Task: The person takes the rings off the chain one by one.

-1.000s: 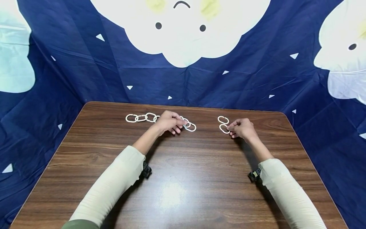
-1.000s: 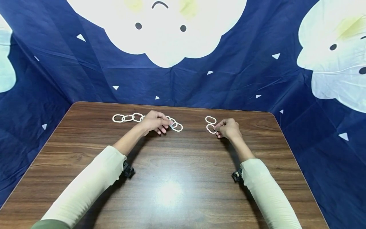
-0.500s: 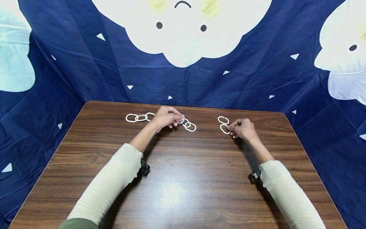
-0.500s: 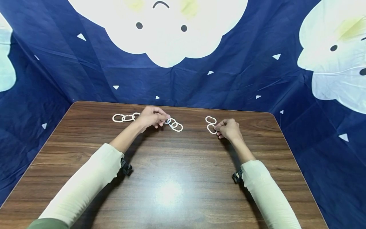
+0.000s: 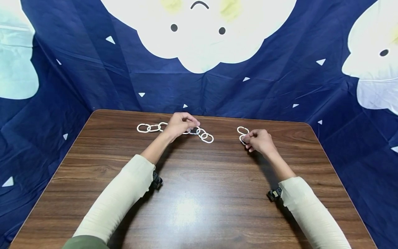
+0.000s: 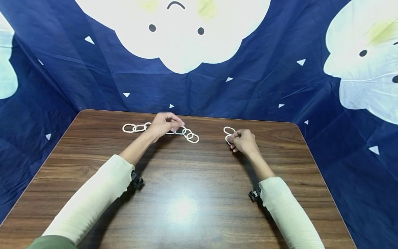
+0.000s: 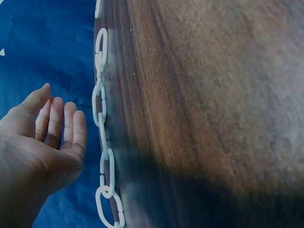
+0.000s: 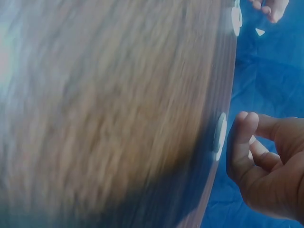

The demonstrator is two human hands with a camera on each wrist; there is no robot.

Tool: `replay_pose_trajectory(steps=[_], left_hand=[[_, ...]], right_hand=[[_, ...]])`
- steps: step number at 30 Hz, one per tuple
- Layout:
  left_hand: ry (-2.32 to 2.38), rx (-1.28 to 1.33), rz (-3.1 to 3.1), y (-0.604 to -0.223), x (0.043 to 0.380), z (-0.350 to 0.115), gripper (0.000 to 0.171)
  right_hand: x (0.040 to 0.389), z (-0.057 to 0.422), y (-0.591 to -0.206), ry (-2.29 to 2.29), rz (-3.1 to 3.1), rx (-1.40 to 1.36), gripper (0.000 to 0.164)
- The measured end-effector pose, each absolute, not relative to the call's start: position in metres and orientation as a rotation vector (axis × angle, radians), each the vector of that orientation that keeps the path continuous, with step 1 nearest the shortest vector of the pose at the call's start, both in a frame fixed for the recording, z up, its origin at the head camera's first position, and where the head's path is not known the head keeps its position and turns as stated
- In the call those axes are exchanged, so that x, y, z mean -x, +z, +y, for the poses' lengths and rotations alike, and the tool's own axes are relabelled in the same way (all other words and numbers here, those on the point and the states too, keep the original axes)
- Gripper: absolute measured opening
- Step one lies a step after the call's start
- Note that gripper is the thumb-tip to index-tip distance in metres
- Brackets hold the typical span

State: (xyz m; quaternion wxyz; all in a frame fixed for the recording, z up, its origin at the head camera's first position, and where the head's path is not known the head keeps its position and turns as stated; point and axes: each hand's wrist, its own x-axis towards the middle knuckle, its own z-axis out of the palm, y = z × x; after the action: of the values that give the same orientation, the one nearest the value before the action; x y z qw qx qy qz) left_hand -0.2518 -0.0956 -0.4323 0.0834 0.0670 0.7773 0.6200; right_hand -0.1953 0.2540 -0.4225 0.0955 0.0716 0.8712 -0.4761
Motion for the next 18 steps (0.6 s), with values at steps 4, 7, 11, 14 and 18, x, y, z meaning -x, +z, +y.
replay_pose_trajectory(steps=[4,7,11,14,18], left_hand=[[1.846,-0.256,2.375,-0.432,0.254,-0.095,0.018],[1.843,-0.294,2.407,-0.431,0.255,-0.093,0.016],[1.821,-0.304,2.446,-0.429,0.256,-0.091,0.015],[1.805,-0.3,2.461,-0.428,0.258,-0.089,0.015],[1.785,-0.293,2.471,-0.427,0.259,-0.086,0.015]], right_hand=[[0.193,0.248,-0.422,-1.439,2.565,-0.191,0.021],[0.193,0.243,-0.423,-1.457,2.547,-0.179,0.021],[0.194,0.235,-0.424,-1.462,2.523,-0.162,0.021],[0.194,0.23,-0.426,-1.465,2.508,-0.15,0.02],[0.195,0.222,-0.426,-1.462,2.493,-0.135,0.019]])
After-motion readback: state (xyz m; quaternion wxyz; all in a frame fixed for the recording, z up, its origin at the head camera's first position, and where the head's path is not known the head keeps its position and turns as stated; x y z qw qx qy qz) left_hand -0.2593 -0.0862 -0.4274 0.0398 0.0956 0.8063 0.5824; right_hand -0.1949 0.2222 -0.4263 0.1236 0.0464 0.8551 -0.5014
